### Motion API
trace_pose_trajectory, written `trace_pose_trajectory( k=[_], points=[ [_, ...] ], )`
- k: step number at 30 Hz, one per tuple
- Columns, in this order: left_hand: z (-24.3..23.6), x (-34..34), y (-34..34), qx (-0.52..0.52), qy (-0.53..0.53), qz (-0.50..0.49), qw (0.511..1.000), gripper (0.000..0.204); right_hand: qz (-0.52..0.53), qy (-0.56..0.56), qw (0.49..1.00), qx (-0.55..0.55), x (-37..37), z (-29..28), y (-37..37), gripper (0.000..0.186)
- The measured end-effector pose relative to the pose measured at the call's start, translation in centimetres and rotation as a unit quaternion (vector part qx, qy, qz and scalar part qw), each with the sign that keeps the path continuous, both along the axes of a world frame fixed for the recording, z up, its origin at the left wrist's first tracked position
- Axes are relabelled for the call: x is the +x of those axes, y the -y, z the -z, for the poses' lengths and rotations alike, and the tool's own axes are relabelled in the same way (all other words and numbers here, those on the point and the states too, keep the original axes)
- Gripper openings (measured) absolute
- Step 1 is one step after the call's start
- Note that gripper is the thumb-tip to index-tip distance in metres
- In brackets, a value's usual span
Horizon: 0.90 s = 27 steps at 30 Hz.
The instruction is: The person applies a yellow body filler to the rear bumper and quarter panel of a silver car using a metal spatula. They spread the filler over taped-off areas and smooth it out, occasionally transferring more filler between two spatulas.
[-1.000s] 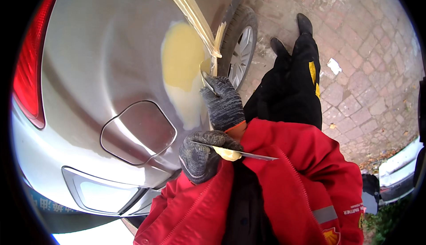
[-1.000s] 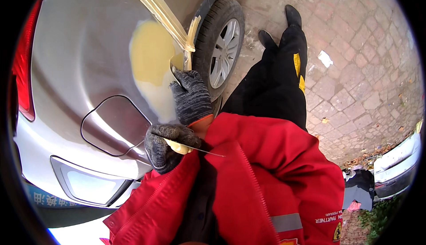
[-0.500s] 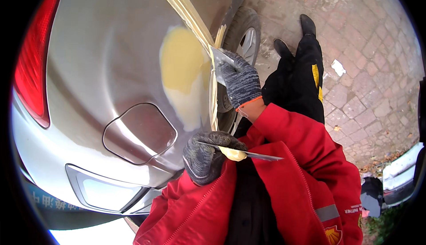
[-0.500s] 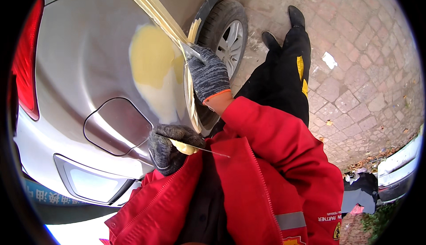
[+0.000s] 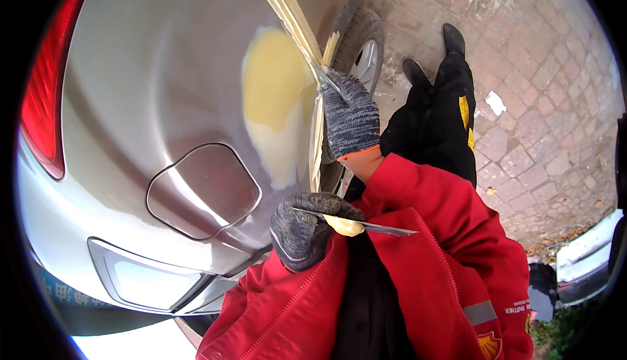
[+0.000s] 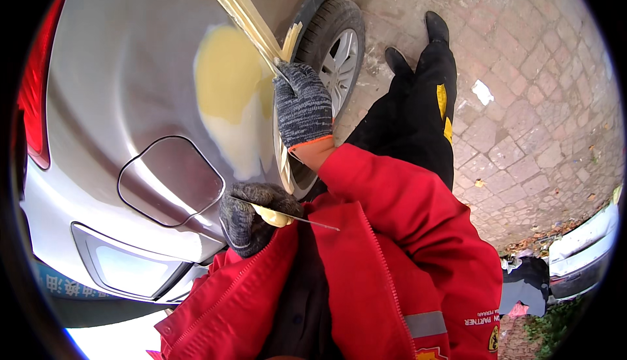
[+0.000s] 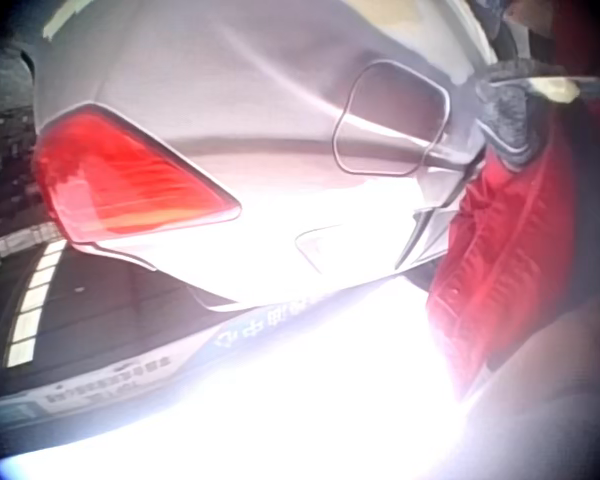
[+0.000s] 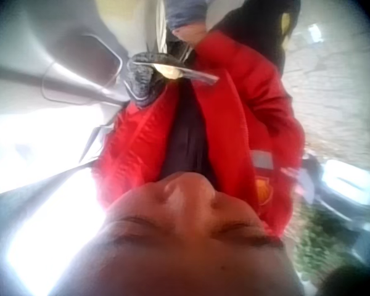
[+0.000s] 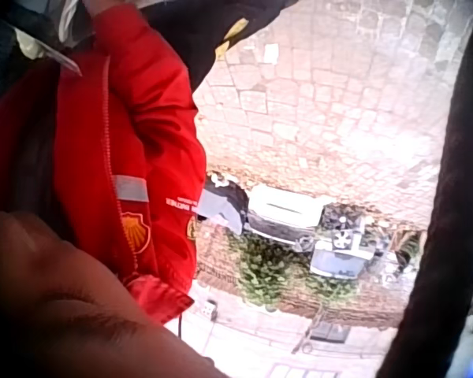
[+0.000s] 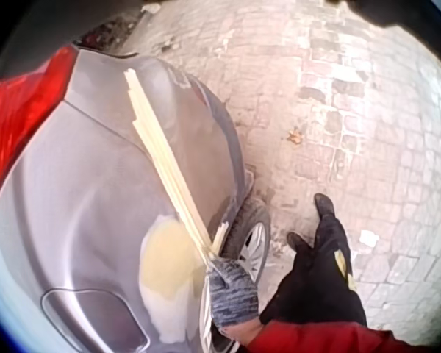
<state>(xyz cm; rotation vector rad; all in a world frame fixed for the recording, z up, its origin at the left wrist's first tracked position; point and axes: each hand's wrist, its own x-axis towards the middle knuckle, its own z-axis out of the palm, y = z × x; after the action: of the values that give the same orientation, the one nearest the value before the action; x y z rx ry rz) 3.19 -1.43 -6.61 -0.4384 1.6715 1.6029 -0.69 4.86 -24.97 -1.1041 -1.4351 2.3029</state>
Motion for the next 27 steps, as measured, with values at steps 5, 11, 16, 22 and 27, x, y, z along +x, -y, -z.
trace_pose_trajectory(
  k=[5,11,16,22,27],
  points=[
    [-0.1,-0.2,0.2,-0.006,-0.006,-0.009,1.0,0.061,0.001,0.005,1.0,0.003,-0.3,-0.3,0.4,0.022],
    [1.0,0.7,1.5,0.028,-0.007,-0.038,0.999,0.061,-0.006,0.01,0.999,0.053,-0.8,-1.3,0.8,0.025],
    [0.4,-0.6,1.5,0.015,0.011,0.011,1.0,0.065,0.003,-0.034,0.999,0.013,-0.5,-2.6,1.4,0.032],
    [-0.1,-0.3,1.0,0.008,0.015,0.005,1.0,0.065,-0.051,-0.097,0.994,0.021,2.7,-2.0,0.3,0.029],
    [0.3,0.2,0.6,0.045,-0.007,-0.005,0.999,0.056,-0.016,0.017,0.996,-0.081,2.7,1.2,-0.3,0.026]
  ],
)
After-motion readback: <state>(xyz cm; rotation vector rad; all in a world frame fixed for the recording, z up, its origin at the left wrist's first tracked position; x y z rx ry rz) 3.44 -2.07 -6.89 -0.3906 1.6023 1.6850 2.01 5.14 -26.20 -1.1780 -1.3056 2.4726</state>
